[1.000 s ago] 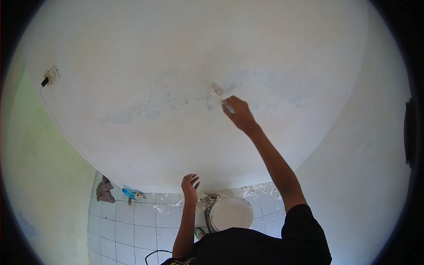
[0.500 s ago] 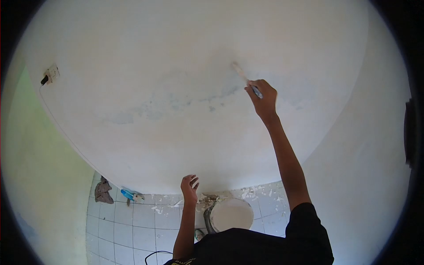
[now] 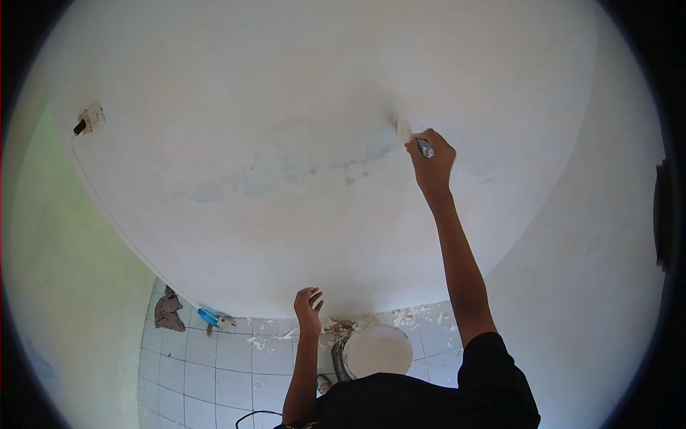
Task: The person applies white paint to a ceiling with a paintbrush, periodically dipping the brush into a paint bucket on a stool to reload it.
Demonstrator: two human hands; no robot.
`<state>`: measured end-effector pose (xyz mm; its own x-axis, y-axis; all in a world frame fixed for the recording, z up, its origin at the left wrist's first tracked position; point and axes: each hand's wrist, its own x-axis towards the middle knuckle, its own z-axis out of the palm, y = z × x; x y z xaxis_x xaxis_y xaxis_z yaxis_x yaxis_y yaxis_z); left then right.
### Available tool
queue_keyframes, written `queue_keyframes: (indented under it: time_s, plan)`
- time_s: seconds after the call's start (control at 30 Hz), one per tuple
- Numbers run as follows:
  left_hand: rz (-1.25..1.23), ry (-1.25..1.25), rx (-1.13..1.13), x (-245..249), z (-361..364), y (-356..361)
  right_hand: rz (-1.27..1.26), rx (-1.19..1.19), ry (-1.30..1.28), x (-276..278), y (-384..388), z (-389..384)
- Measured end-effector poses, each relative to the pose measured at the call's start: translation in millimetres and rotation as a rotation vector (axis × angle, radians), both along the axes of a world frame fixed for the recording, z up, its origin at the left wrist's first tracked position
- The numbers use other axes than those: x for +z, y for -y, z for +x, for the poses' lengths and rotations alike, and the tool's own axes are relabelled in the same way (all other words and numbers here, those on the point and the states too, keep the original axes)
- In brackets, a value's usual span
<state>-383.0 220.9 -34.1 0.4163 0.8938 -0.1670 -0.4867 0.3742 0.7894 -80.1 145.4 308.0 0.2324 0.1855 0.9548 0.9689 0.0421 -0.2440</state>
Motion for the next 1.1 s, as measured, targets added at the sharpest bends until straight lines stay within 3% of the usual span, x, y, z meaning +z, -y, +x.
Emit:
queue_keyframes:
  time_s: [0.07,0.1,0.17,0.3,0.37,0.5,0.6,0.67,0.73,0.8,0.87,1.03,1.1]
  plan:
    - [-0.022,-0.024,0.000,-1.9,-3.8,1.2,0.229,0.079,0.083,-2.3,-4.1,-1.0]
    - [-0.025,-0.028,-0.002,-3.6,-4.4,1.8,0.226,0.077,0.079,-7.2,-5.4,2.6]
    - [-0.033,-0.001,-0.003,-5.5,-3.7,0.3,-0.097,0.083,-0.066,-15.9,-4.9,12.0]
    - [0.012,-0.002,-0.014,0.5,-5.1,3.0,-0.031,0.160,-0.269,-11.8,26.4,-0.9]
    - [-0.047,-0.022,0.021,3.8,-5.7,3.4,0.283,0.025,-0.108,-12.2,39.2,10.3]
    - [-0.048,-0.006,0.011,-3.5,-4.5,2.7,0.426,-0.028,-0.190,-33.2,19.6,49.9]
    - [-0.039,0.002,-0.002,1.1,2.7,3.7,0.136,0.156,-0.186,-52.1,2.4,28.8]
    - [-0.030,0.008,-0.036,4.3,7.7,7.0,0.013,0.562,-0.506,-64.0,-1.5,15.5]
    - [-0.022,0.002,-0.065,5.7,8.8,11.4,-0.042,0.489,-0.509,-61.5,9.9,3.3]
    - [-0.014,0.014,-0.083,7.7,12.7,12.3,0.267,0.147,-0.149,-59.2,20.7,17.3]
    - [-0.026,-0.010,-0.087,6.4,8.3,15.5,0.348,0.116,-0.163,-59.8,18.1,30.5]
    - [-0.057,-0.021,-0.072,-3.3,9.7,10.7,-0.093,0.320,-0.072,-113.8,-3.6,32.2]
    - [-0.052,-0.011,-0.082,-5.9,14.8,10.3,-0.296,0.280,-0.048,-139.1,-7.5,12.8]
